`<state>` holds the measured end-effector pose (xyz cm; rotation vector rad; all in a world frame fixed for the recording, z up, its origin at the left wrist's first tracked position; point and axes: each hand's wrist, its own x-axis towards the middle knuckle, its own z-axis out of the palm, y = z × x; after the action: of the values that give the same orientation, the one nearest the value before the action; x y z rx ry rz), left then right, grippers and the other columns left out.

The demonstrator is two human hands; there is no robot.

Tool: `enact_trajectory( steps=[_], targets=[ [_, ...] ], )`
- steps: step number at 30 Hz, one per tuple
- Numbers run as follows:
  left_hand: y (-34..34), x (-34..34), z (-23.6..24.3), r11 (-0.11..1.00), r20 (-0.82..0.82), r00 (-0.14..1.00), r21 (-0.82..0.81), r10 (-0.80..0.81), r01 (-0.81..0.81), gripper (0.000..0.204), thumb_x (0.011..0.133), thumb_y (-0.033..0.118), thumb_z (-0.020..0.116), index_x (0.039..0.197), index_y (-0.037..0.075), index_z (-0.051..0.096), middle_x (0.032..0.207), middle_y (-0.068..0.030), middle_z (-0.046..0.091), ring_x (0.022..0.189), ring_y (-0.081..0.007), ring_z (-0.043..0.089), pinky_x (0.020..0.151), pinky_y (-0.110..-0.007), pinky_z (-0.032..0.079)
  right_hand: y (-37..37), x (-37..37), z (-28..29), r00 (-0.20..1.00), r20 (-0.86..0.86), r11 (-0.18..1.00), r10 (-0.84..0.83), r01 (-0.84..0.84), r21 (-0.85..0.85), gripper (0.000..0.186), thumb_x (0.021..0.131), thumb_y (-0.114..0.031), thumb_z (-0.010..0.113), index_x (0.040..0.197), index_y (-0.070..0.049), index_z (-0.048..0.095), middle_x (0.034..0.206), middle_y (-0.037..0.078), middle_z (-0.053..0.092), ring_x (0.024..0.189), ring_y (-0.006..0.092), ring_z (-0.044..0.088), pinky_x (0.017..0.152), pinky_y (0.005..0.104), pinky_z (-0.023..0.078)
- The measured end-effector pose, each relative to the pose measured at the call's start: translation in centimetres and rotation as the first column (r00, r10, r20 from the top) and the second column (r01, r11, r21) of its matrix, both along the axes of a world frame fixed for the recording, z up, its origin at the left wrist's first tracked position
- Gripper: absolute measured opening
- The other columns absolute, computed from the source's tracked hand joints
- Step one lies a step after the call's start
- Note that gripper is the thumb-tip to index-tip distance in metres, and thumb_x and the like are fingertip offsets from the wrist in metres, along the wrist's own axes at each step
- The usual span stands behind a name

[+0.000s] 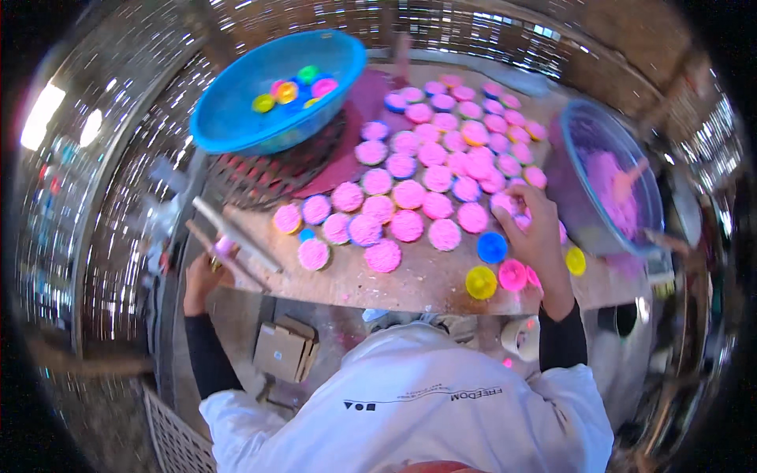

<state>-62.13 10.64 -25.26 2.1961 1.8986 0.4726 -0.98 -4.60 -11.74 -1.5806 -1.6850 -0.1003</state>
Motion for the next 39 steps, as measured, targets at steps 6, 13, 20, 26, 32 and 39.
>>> enact_trajectory(
  steps=[6,13,20,26,32,39],
  targets=[
    [-2.3,2.1,1.6,1.000,0.253,0.968,-0.002,0.010,-0.010,0.033,0.067,0.012,0.067,0.098,0.001,0.059,0.085,-0.0165,0.063,0.083,-0.0283,0.062,0.072,-0.035,0.045,-5.2,1.5,-3.6,0.968,-0.132,0.972,-0.213,0.196,-0.128,0.023,0.073,-0.011,0.065,0.092,-0.004,0.055,0.074,0.006,0.053,0.065,0.0163,0.049,0.061,0.0274,0.041],
    [-10.8,13.2,10.6,0.741,0.603,0.726,0.642,-0.330,-0.196,0.041,0.079,0.015,0.062,0.114,-0.003,0.050,0.102,-0.0073,0.059,0.091,-0.0178,0.057,0.082,-0.030,0.045,-6.9,-0.5,-2.5,0.863,-0.497,0.974,-0.089,-0.029,-0.225,0.024,0.077,-0.015,0.063,0.096,-0.002,0.055,0.084,0.004,0.056,0.079,0.0124,0.053,0.070,0.0263,0.043],
    [-11.9,35.7,19.0,0.526,0.499,0.857,0.768,-0.130,-0.367,0.052,0.075,0.016,0.062,0.121,0.000,0.045,0.113,-0.0150,0.054,0.108,-0.0284,0.049,0.095,-0.036,0.036,-5.3,-6.4,4.2,0.416,-0.847,0.526,0.331,-0.827,-0.200,0.057,0.077,-0.034,0.067,0.119,-0.001,0.047,0.108,0.007,0.054,0.100,0.0168,0.051,0.089,0.0330,0.038],
    [-11.5,39.1,14.9,0.557,0.351,0.445,0.358,-0.824,0.750,0.074,0.065,0.022,0.072,0.127,0.000,0.038,0.123,-0.0141,0.048,0.117,-0.0280,0.042,0.100,-0.037,0.030,-8.0,0.1,4.8,0.232,-0.966,0.238,-0.113,-0.938,-0.253,0.067,0.070,-0.038,0.072,0.119,0.000,0.045,0.107,0.008,0.054,0.101,0.0169,0.049,0.089,0.0339,0.039],
    [-8.7,47.9,20.0,0.567,0.756,-0.654,0.537,0.004,0.624,0.088,0.068,0.058,0.065,0.131,0.008,0.029,0.130,-0.0044,0.037,0.119,-0.0264,0.038,0.100,-0.041,0.031,-13.3,6.1,6.0,0.385,-0.906,0.471,-0.176,-0.775,-0.421,0.070,0.071,-0.046,0.068,0.118,0.000,0.044,0.099,0.008,0.055,0.093,0.0186,0.054,0.081,0.0308,0.042],
    [-6.9,51.2,13.1,0.329,0.478,-0.754,0.697,0.450,0.638,0.072,0.078,0.058,0.048,0.128,0.007,0.035,0.111,-0.0074,0.047,0.101,-0.0258,0.046,0.090,-0.039,0.037,-11.5,9.5,3.9,0.511,-0.808,0.175,-0.293,-0.802,-0.571,0.084,0.070,-0.068,0.053,0.118,0.000,0.044,0.095,0.007,0.056,0.085,0.0139,0.053,0.072,0.0261,0.043]
  ],
)
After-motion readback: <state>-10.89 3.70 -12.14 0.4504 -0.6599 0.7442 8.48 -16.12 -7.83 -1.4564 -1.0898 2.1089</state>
